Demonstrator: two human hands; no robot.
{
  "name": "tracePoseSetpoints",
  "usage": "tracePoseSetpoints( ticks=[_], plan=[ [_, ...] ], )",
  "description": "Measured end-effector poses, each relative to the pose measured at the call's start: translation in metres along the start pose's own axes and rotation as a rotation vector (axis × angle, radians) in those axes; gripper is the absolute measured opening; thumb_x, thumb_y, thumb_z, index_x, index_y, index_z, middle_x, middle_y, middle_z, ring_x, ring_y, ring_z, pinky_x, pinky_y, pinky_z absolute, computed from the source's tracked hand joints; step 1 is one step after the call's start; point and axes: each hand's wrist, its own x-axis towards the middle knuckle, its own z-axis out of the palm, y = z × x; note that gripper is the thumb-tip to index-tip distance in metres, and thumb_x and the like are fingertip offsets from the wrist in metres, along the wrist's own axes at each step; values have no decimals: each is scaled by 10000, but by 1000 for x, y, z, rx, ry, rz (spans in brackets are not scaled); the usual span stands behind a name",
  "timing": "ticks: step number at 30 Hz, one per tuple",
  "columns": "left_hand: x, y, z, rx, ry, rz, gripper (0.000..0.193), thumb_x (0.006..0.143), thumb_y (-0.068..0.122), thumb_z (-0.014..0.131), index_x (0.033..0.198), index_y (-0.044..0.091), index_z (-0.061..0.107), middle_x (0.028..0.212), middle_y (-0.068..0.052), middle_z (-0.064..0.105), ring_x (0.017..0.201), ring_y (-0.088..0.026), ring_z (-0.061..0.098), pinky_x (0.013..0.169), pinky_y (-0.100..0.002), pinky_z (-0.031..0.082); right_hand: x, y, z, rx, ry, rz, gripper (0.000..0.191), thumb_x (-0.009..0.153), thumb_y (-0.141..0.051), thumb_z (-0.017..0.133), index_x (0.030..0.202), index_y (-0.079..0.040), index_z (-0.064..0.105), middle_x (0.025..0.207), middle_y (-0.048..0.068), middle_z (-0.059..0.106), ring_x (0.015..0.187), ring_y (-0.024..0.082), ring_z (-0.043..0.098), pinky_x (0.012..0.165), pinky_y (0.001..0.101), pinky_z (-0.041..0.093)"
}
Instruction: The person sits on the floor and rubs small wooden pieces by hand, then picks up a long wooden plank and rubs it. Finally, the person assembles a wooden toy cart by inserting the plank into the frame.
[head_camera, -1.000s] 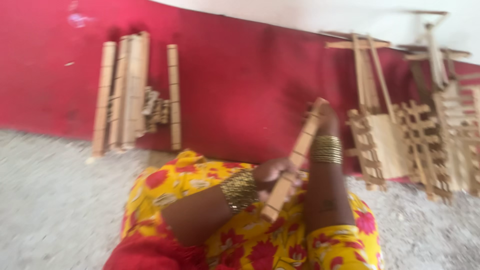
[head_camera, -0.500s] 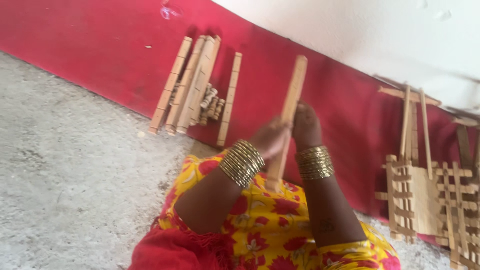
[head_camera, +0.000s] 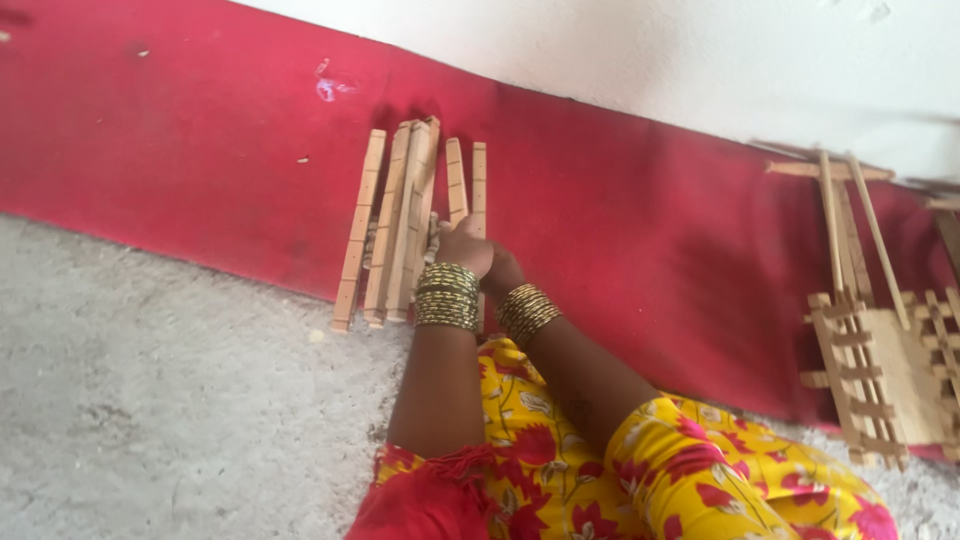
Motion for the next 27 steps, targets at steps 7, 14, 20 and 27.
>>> tracePoseSetpoints(
  ticks=[7,14,20,27],
  plan=[
    [-10,7,-2,195,82,-65,729,965,331,559,1611,209,243,1668,-202,109,1510,-423,227,1223,-568,207,-12,29,26,-278,-269,-1,171,1026,-157,582,1105,-48,688,907,127,689,728,203,647,637,325,547],
    [13,-15,12,-84,128,230,779,849,423,633,1531,130,399,1566,-199,395,1401,-345,465,1126,-469,417,-96,103,-62,-494,-29,-450,199,830,-110,672,1026,-75,677,1034,66,696,708,131,653,619,277,588],
    [16,-32,59,270,45,406,779,867,509,584,1524,122,426,1566,-144,443,1430,-324,438,1165,-488,337,-188,166,-217,-237,369,-59,86,912,-209,647,938,-129,668,1026,106,717,809,204,680,668,349,587],
    [-10,-14,185,291,-344,730,674,884,427,665,1435,63,533,1490,-166,553,1395,-293,528,1161,-417,417,-270,215,-318,-672,1334,311,473,767,-392,812,1105,-77,710,1050,258,673,981,407,646,860,512,533]
  ],
)
